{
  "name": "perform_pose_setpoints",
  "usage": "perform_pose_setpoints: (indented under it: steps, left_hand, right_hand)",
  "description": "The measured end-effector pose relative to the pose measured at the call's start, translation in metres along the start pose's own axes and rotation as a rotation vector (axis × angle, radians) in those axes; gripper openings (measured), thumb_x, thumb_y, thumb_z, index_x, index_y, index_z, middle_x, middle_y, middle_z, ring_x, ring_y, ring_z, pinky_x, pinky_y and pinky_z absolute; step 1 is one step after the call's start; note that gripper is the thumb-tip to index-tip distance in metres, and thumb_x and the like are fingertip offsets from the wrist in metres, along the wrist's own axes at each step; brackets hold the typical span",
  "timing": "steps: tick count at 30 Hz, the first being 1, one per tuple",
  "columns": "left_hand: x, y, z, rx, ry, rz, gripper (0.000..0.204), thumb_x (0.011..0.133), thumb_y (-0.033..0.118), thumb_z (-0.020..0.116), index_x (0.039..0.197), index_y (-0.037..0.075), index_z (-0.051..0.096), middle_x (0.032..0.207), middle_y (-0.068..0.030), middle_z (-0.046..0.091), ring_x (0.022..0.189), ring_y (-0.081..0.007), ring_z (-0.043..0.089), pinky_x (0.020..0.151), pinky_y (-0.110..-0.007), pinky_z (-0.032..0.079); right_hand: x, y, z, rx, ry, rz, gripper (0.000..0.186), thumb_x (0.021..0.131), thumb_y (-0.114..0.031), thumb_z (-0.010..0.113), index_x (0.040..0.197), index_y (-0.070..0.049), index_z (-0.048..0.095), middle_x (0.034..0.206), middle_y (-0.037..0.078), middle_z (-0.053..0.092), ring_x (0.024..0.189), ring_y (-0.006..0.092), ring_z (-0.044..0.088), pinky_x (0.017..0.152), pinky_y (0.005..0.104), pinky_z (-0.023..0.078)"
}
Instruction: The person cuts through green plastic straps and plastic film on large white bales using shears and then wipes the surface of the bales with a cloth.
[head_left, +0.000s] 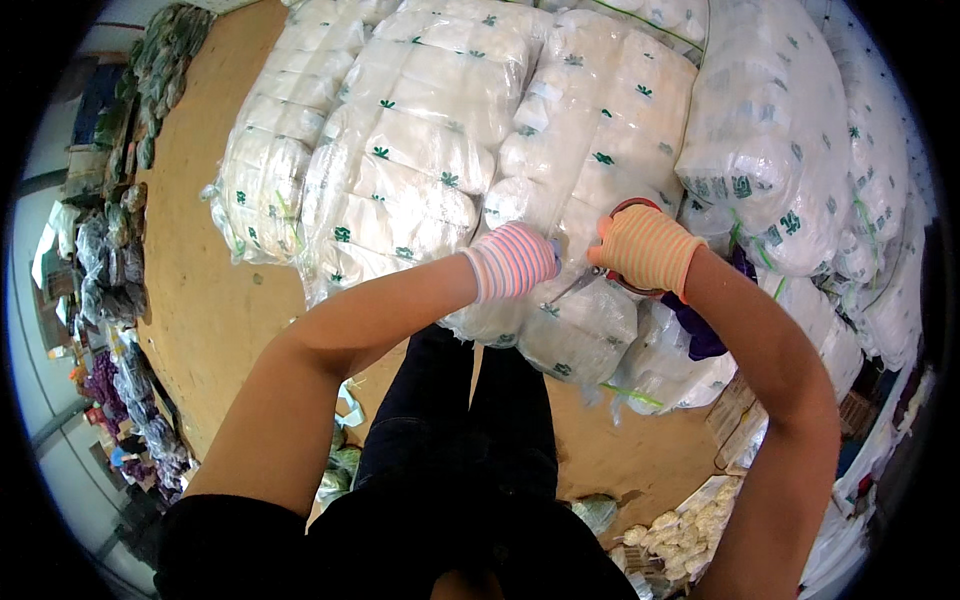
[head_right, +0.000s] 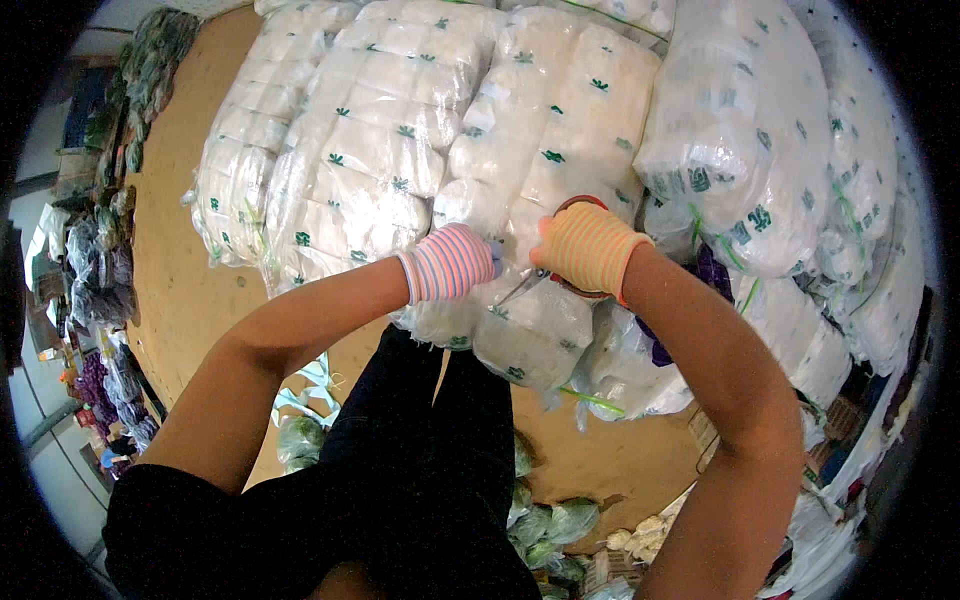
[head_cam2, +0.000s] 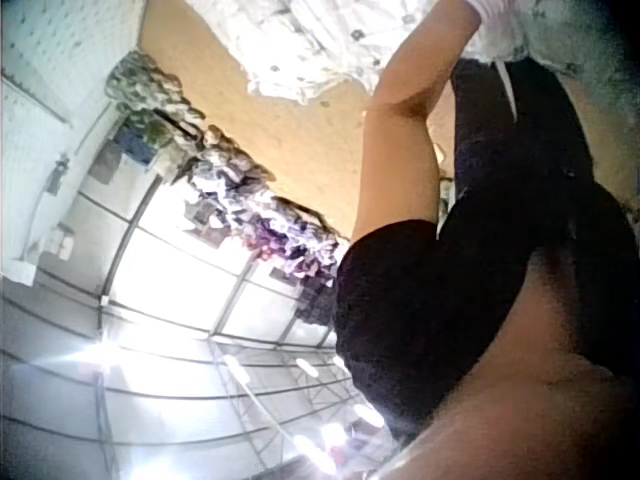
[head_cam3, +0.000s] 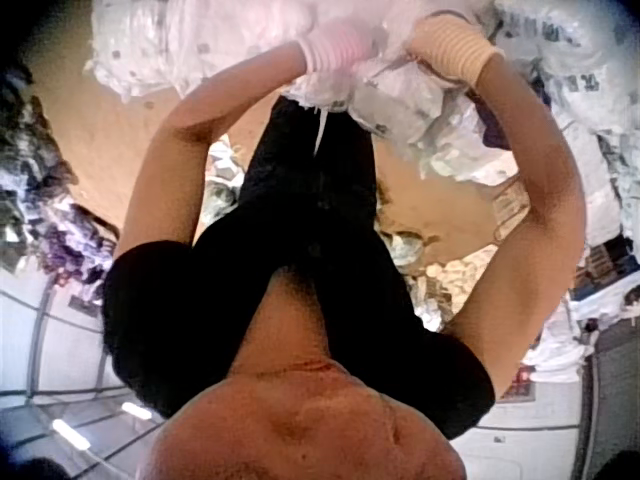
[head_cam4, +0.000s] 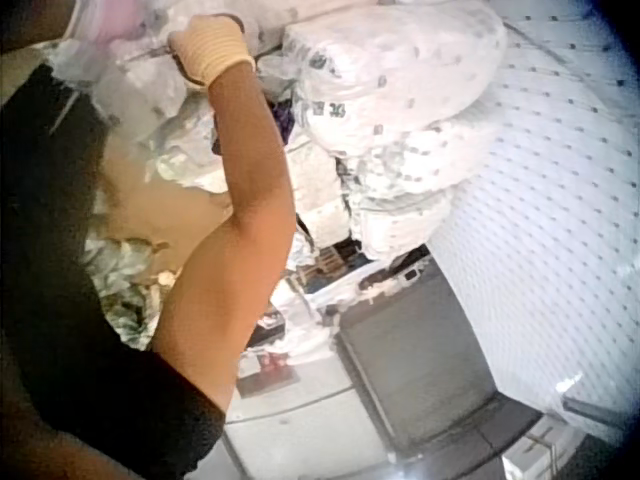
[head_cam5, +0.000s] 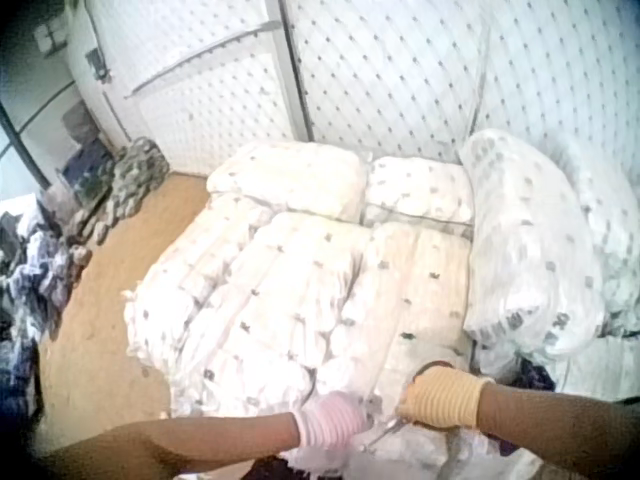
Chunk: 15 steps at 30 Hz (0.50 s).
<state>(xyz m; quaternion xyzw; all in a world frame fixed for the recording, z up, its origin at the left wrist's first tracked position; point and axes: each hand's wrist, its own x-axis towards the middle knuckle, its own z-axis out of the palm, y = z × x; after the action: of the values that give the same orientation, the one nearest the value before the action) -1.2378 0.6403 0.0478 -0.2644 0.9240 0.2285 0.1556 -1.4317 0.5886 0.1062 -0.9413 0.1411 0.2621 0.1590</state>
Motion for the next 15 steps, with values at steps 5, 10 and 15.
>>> perform_pose_setpoints:
  steps: [5,10,15]
  left_hand:
    - [-0.006,0.003,0.009,-0.022,0.037,0.096,0.013,0.07,0.01,0.055,0.081,0.004,0.059,0.072,-0.0117,0.058,0.064,-0.0306,0.06,0.051,-0.041,0.047]
    - [-0.013,0.028,0.034,-0.122,-0.078,-0.031,0.014,0.072,0.011,0.053,0.081,0.003,0.06,0.075,-0.0121,0.058,0.064,-0.0309,0.06,0.053,-0.041,0.048]
    - [-0.019,0.032,0.019,-0.145,-0.046,0.014,0.013,0.071,0.011,0.053,0.079,0.004,0.061,0.074,-0.0112,0.059,0.067,-0.0294,0.06,0.053,-0.041,0.048]
  right_hand:
    - [-0.001,-0.006,0.004,0.043,-0.132,-0.033,0.017,0.073,-0.021,0.062,0.084,-0.009,0.064,0.083,0.014,0.059,0.076,0.0298,0.062,0.064,0.0404,0.049]
    - [-0.012,-0.01,0.016,0.06,-0.032,-0.057,0.029,0.067,-0.03,0.067,0.086,-0.009,0.06,0.079,0.013,0.056,0.077,0.0309,0.06,0.065,0.0393,0.047]
    - [0.002,-0.026,0.023,0.077,-0.025,-0.073,0.02,0.072,-0.027,0.061,0.085,-0.011,0.061,0.077,0.013,0.056,0.071,0.03,0.06,0.061,0.0405,0.047]
